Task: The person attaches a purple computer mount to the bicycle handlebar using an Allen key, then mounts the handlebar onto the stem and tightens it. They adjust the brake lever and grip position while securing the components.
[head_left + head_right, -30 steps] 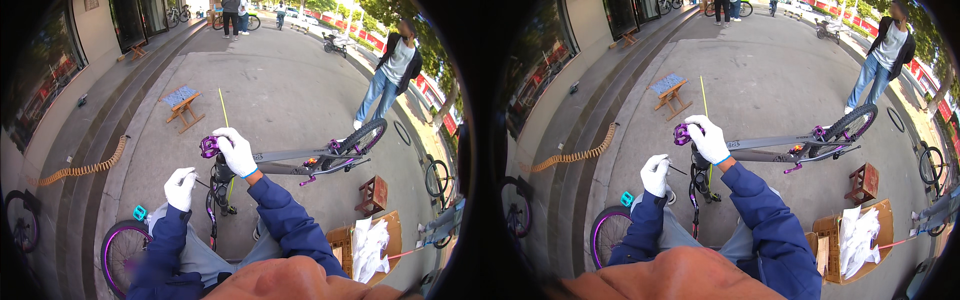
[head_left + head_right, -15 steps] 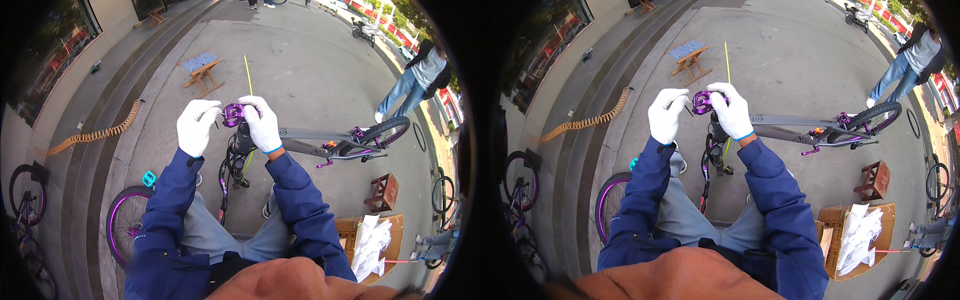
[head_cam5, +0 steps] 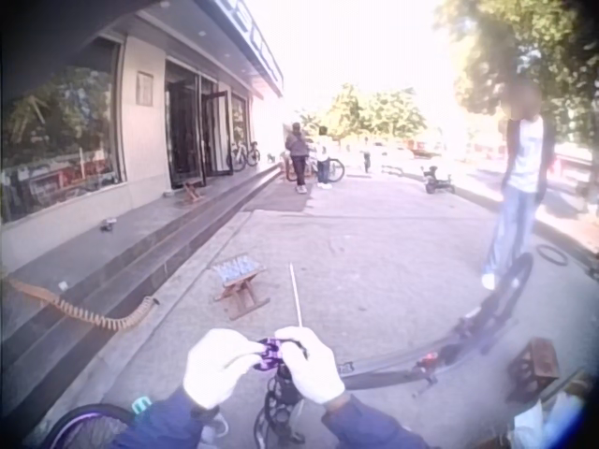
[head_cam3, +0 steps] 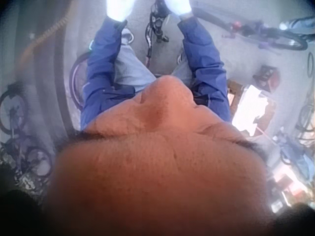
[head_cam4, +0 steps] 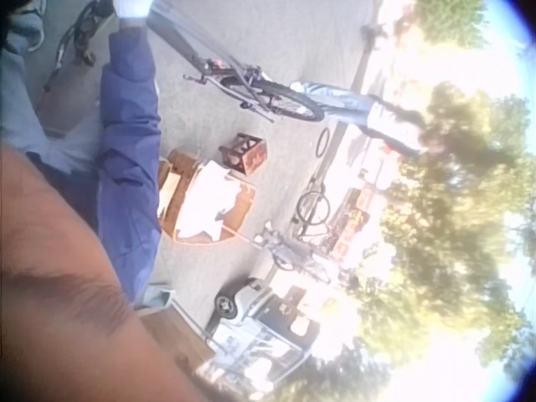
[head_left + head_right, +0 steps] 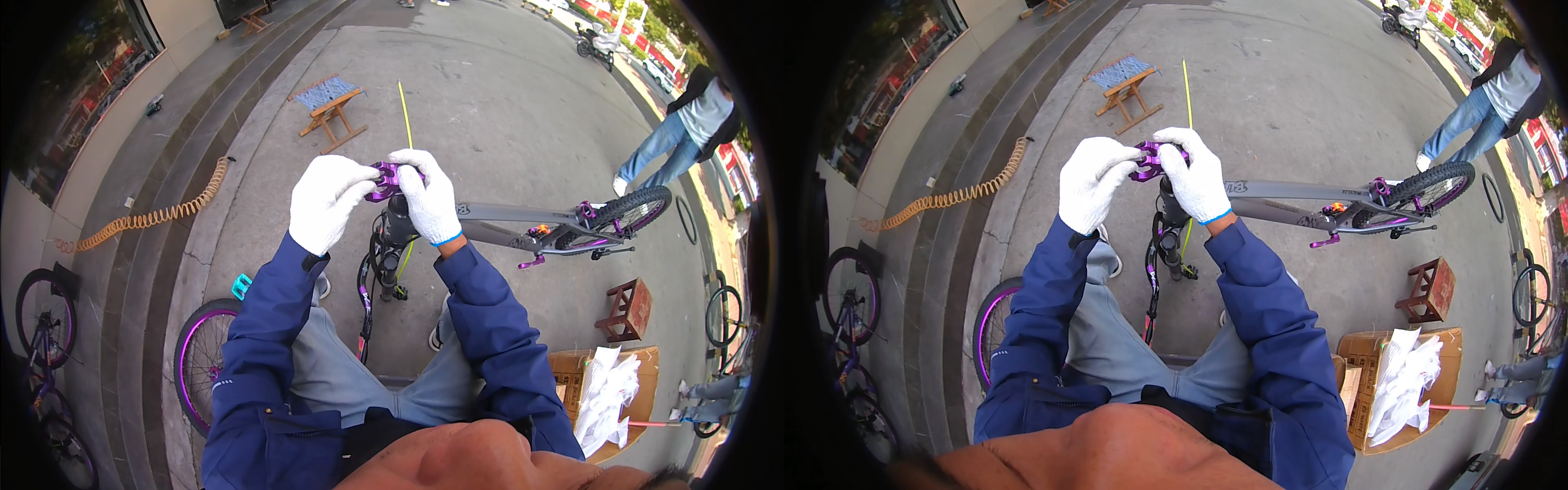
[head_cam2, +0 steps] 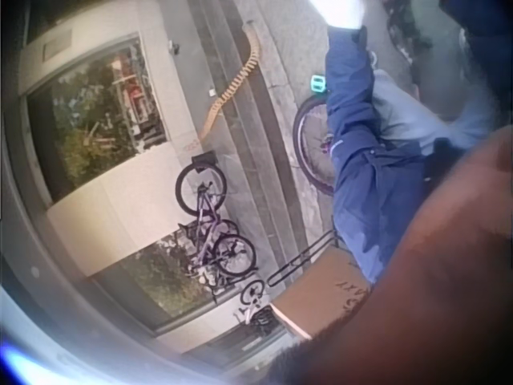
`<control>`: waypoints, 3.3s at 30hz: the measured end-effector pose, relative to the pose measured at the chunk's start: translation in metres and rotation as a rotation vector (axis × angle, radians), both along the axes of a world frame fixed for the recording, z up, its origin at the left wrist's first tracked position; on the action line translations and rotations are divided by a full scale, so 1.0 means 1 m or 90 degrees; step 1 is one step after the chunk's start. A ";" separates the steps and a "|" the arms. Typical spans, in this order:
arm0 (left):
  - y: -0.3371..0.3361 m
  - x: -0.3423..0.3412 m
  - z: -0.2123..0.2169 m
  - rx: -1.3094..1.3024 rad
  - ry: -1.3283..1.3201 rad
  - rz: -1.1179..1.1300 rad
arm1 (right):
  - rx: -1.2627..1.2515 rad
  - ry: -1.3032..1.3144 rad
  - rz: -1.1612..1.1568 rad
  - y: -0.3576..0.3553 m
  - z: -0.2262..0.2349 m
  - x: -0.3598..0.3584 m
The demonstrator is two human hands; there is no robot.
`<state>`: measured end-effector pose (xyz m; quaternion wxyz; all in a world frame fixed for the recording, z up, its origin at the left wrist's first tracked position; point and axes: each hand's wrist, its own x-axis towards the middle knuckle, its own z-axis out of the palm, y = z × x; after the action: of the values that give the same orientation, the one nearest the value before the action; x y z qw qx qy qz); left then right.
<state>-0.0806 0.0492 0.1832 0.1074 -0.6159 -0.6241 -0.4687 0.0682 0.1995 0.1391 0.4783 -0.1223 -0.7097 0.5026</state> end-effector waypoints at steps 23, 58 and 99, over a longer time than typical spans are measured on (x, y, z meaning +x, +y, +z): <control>0.018 -0.043 0.039 -0.025 0.285 -0.177 | 0.031 0.008 0.012 0.000 -0.003 -0.002; 0.015 -0.031 0.053 -0.160 0.207 -0.179 | -0.311 -0.395 -0.697 0.243 -0.273 0.250; 0.031 0.008 -0.032 0.176 -0.120 -0.086 | 0.332 -0.547 -0.620 0.181 -0.174 0.246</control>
<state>-0.0725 0.0797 0.1508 0.1006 -0.5889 -0.5183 -0.6119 0.3143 0.3809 -0.0349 0.3396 -0.4954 -0.7980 -0.0487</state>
